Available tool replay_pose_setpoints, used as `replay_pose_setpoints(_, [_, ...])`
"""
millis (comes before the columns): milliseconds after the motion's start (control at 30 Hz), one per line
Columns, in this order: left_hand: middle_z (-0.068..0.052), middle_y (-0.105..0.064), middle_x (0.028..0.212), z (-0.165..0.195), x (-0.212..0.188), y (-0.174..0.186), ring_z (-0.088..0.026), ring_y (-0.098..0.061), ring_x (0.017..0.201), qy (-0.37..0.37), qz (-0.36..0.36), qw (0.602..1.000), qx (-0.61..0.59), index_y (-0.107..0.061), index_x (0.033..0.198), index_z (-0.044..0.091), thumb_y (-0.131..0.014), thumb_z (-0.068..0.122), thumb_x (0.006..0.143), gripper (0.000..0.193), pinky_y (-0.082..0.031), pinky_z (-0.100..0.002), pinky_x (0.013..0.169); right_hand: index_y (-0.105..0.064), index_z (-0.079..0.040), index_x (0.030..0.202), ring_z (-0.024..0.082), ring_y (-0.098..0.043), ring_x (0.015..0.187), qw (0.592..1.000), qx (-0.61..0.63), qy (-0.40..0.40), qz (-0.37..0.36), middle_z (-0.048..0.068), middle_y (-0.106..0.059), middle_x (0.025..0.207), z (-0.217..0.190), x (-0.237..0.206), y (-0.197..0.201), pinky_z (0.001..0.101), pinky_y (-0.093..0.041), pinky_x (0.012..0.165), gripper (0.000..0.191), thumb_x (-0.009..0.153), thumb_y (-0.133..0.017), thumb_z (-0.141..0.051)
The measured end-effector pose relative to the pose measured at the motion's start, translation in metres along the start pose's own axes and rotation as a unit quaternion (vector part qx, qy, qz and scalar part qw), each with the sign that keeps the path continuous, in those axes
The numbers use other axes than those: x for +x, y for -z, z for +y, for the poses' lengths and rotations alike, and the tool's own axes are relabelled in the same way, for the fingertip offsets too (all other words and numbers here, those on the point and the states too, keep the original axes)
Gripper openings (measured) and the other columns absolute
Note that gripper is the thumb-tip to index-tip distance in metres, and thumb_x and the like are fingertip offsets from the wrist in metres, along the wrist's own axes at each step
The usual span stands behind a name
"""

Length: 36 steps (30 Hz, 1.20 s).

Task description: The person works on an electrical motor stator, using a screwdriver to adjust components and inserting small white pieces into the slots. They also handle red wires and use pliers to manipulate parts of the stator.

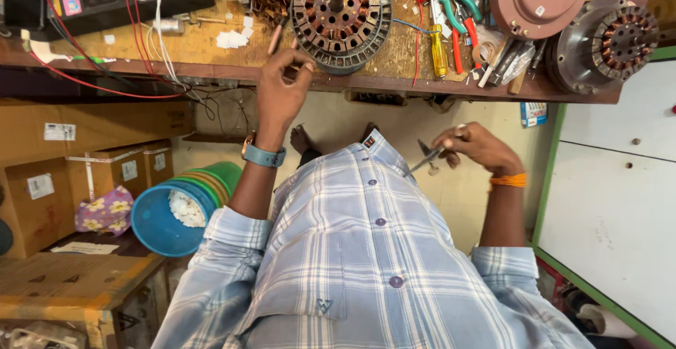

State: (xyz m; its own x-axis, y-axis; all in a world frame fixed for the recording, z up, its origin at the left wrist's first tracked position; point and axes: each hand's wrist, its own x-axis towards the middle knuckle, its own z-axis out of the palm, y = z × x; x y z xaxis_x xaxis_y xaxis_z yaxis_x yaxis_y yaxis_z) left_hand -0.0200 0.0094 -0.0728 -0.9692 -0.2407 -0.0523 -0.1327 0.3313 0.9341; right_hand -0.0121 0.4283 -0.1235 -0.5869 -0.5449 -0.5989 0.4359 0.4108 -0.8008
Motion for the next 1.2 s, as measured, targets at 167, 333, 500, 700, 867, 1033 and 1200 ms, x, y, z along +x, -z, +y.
replay_pose_setpoints(167, [0.005, -0.068, 0.082, -0.024, -0.015, -0.011, -0.006, -0.063, 0.069, 0.199, -0.03, 0.932, -0.301, -0.068, 0.085, 0.014, -0.067, 0.024, 0.093, 0.012, -0.047, -0.02, 0.058, -0.058, 0.0, 0.1, 0.02, -0.065, 0.098, 0.976, 0.063, 0.185, 0.094, 0.013, -0.067, 0.099, 0.011, 0.032, -0.061, 0.0391, -0.053, 0.093, 0.043, 0.115, -0.046, -0.038])
replay_pose_setpoints(333, [0.005, -0.057, 0.07, -0.033, -0.026, -0.024, -0.008, -0.058, 0.063, 0.283, -0.032, 0.87, -0.404, -0.064, 0.08, 0.013, -0.065, 0.023, 0.09, 0.015, -0.044, -0.022, 0.053, -0.051, -0.008, 0.107, 0.022, -0.068, 0.064, 0.916, 0.218, 0.112, 0.318, 0.006, -0.057, 0.077, 0.013, 0.055, -0.103, 0.0385, -0.063, 0.066, 0.037, 0.113, -0.037, -0.041])
replay_pose_setpoints(500, [0.005, -0.05, 0.068, -0.037, -0.029, -0.038, -0.007, -0.051, 0.061, 0.253, -0.029, 0.844, -0.473, -0.061, 0.08, 0.012, -0.065, 0.019, 0.091, 0.013, -0.038, -0.022, 0.052, -0.051, -0.011, 0.115, 0.016, -0.061, 0.058, 0.931, 0.182, 0.034, 0.315, 0.003, -0.056, 0.076, -0.028, 0.04, -0.088, 0.0318, -0.059, 0.055, 0.022, 0.108, -0.046, -0.031])
replay_pose_setpoints(700, [0.005, -0.049, 0.067, -0.042, -0.034, -0.048, -0.006, -0.049, 0.059, 0.224, -0.048, 0.851, -0.473, -0.06, 0.081, 0.011, -0.062, 0.018, 0.095, 0.016, -0.036, -0.022, 0.052, -0.072, -0.003, 0.124, 0.02, -0.074, 0.084, 0.94, -0.123, 0.238, 0.211, 0.012, -0.076, 0.113, -0.113, 0.04, -0.126, 0.03, -0.059, 0.074, 0.024, 0.101, -0.07, -0.009])
replay_pose_setpoints(867, [0.004, -0.054, 0.07, -0.049, -0.036, -0.046, -0.006, -0.046, 0.059, 0.203, -0.023, 0.84, -0.502, -0.058, 0.079, 0.012, -0.06, 0.016, 0.097, 0.018, -0.033, -0.021, 0.052, -0.076, -0.004, 0.117, 0.025, -0.078, 0.097, 0.848, -0.272, 0.346, 0.295, 0.015, -0.077, 0.114, -0.141, 0.094, -0.147, 0.0328, -0.062, 0.084, 0.022, 0.095, -0.077, -0.005])
replay_pose_setpoints(1033, [0.005, -0.049, 0.068, -0.058, -0.04, -0.051, -0.006, -0.045, 0.058, 0.199, -0.015, 0.827, -0.526, -0.057, 0.079, 0.009, -0.061, 0.011, 0.095, 0.017, -0.033, -0.022, 0.052, -0.078, -0.006, 0.114, 0.024, -0.078, 0.085, 0.827, -0.33, 0.362, 0.276, 0.014, -0.078, 0.105, -0.136, 0.097, -0.142, 0.0337, -0.061, 0.074, 0.022, 0.092, -0.079, -0.005])
replay_pose_setpoints(1200, [0.004, -0.05, 0.068, -0.06, -0.039, -0.055, -0.007, -0.044, 0.057, 0.196, -0.006, 0.815, -0.546, -0.057, 0.079, 0.01, -0.06, 0.009, 0.093, 0.014, -0.033, -0.023, 0.051, -0.077, -0.005, 0.113, 0.026, -0.075, 0.079, 0.792, -0.384, 0.382, 0.281, 0.013, -0.078, 0.096, -0.136, 0.101, -0.136, 0.0373, -0.06, 0.07, 0.022, 0.091, -0.078, -0.002])
